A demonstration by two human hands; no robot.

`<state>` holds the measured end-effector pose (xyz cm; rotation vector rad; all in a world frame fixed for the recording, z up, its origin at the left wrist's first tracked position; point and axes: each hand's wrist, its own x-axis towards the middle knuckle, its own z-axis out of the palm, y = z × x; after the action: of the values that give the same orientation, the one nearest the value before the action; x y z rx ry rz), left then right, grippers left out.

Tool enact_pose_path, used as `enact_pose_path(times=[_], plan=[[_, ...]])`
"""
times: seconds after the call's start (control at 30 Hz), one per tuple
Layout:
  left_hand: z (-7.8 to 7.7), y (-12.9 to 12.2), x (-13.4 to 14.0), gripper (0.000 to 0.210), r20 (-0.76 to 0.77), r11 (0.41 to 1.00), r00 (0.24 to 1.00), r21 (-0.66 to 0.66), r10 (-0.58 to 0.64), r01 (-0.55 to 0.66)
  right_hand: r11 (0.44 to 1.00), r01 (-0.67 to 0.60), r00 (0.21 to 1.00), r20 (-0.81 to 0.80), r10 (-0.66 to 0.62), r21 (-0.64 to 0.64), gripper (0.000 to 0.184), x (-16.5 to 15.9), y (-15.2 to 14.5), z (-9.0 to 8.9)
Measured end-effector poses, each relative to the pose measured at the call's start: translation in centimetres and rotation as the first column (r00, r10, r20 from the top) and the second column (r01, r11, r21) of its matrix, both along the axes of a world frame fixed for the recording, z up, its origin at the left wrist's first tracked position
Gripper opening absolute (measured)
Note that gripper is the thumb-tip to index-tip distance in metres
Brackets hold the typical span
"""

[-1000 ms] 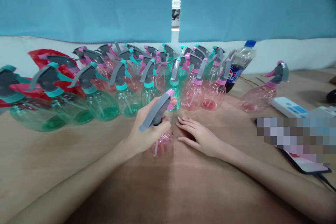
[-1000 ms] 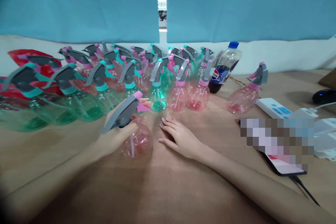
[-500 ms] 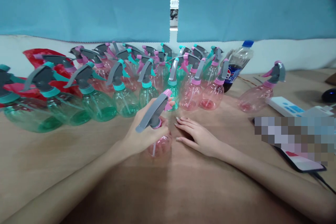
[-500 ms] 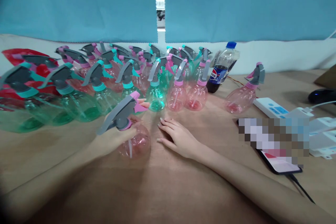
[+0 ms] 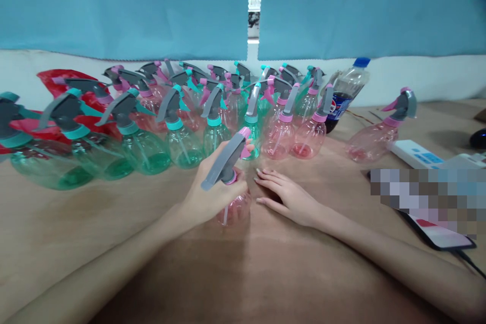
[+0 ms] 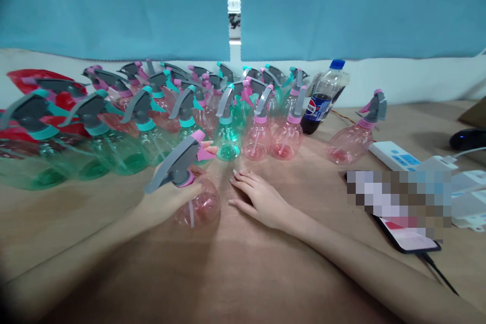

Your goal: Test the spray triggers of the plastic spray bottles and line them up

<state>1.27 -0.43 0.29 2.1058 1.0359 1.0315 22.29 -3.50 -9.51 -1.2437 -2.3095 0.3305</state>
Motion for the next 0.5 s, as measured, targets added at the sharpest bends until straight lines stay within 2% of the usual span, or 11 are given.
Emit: enact_pose_path(times=[0.33, 0.5], plan=[[-0.34, 0.10, -0.09, 0.053, 0.007, 0.998, 0.999, -0.049, -0.033, 0.034, 1.000, 0.002, 1.000, 0.025, -0.002, -0.004, 0.052, 0.00, -0.01, 0.00], [0.01, 0.00, -0.07, 0.040, -0.008, 0.999, 0.999, -0.014, -0.036, 0.036, 1.000, 0.002, 1.000, 0.012, -0.002, 0.007, 0.050, -0.01, -0.03, 0.01]])
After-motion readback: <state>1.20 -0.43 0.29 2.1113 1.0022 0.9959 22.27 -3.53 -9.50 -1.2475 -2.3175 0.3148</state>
